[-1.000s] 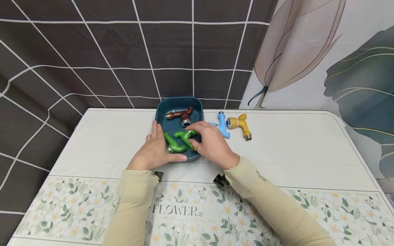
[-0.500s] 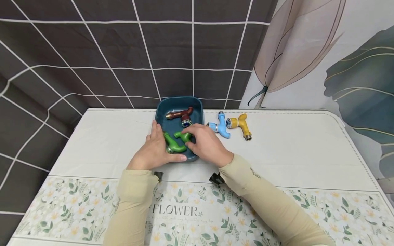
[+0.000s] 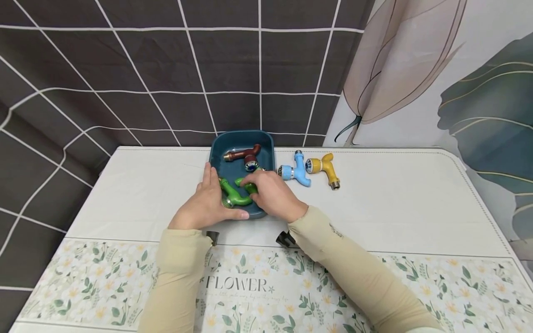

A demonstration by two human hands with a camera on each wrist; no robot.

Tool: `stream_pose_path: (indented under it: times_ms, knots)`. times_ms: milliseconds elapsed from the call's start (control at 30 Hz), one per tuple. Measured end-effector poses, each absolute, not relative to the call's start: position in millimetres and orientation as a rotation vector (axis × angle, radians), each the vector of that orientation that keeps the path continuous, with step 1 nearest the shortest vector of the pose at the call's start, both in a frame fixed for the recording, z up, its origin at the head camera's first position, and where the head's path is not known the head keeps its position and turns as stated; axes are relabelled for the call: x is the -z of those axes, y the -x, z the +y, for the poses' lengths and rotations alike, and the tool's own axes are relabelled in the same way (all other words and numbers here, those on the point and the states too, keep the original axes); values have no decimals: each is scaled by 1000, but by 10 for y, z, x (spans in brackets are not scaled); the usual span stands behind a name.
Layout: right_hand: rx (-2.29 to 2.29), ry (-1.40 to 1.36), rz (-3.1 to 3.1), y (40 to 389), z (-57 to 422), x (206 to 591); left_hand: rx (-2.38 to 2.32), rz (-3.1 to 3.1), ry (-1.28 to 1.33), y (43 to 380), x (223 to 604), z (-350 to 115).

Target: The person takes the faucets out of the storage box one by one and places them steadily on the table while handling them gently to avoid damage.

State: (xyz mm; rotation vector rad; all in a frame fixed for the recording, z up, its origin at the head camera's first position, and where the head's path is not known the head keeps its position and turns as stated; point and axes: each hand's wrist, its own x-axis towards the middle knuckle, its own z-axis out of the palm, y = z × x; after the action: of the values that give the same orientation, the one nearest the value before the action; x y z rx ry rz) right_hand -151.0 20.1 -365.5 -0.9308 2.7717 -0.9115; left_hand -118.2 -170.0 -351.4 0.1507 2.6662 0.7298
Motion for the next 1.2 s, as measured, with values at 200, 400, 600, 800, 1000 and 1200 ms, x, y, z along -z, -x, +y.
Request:
stream_pose_path:
  times_ms: [200,400,600,800,1000,1200]
  knots:
    - [904,919,2754,1538,156,3661,-727,2662,-152,1182,3516,-1707]
    - [878,907,2733,1554,120,3672,-742,2666,-157,1184,3515,-1717]
    - [853,932,2690,1581,93,3676,-746,2668,-157,1184,3508,-1715]
    - [808,1073,2608,1605,78,3682,-734,2660,-151,1189,3507,-1717]
    - [677,1194,2587,1623,57,3683,-737,2665,-167,1181,3495,-1724]
    - [653,1237,2556,1617,38,3676,-734,2666,-179,1176,3493,-1718]
